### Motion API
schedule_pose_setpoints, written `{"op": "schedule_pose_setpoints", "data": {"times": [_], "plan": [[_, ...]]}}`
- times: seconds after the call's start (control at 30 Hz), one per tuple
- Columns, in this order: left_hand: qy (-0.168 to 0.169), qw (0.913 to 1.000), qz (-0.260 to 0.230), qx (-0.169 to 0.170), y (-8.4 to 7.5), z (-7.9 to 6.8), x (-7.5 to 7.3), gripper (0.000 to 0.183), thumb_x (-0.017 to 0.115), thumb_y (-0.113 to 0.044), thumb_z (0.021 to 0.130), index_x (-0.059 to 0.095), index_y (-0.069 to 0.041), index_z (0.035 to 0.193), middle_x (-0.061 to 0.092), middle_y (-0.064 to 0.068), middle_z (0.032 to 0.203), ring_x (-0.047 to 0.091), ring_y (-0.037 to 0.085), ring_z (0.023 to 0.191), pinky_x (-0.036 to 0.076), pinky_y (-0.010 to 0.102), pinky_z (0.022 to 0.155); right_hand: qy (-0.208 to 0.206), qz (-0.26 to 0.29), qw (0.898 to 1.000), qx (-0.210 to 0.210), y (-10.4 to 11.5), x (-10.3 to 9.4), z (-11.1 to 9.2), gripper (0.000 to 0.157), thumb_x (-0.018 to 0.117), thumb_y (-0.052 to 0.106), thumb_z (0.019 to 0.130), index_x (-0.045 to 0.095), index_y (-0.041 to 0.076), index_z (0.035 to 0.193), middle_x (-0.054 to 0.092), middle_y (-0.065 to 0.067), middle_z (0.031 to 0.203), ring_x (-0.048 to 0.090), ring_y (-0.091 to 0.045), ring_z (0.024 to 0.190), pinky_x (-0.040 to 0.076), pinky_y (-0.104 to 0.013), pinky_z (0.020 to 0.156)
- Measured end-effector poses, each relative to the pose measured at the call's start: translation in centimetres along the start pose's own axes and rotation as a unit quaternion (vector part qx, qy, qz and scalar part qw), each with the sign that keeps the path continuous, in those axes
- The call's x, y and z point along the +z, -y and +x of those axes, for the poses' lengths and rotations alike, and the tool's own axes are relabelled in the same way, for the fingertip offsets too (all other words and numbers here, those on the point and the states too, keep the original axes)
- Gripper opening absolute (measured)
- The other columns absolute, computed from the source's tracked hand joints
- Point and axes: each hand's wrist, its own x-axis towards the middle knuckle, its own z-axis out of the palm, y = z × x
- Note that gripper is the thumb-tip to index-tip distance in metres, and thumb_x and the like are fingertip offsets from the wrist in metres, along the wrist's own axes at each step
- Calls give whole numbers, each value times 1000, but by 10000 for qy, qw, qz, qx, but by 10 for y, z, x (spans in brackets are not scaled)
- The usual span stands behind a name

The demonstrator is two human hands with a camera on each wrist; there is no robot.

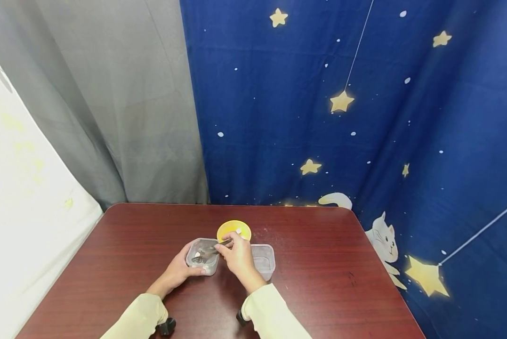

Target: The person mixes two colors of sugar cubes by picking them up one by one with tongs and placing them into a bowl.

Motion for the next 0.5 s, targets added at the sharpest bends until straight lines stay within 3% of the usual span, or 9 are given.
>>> {"op": "schedule_pose_setpoints", "data": {"times": [0.33, 0.5], "plan": [[-2, 10000, -24, 24, -1, -1, 0, 101, 94, -11, 57, 42, -10, 143, 57, 9, 129, 54, 25, 114, 39, 44, 101, 79, -19, 10000, 25, -5, 6, -1, 20, 75, 9, 84, 65, -1, 98, 64, 2, 65, 60, -8, 52, 51, -24, 48], [-9, 10000, -7, 28, -3, -2, 0, 101, 94, -11, 57, 42, -10, 143, 57, 9, 129, 55, 26, 114, 39, 45, 101, 84, 21, 9999, 89, -5, 7, -1, 18, 75, 8, 85, 65, -1, 97, 65, -1, 66, 64, -19, 54, 51, -25, 48]]}}
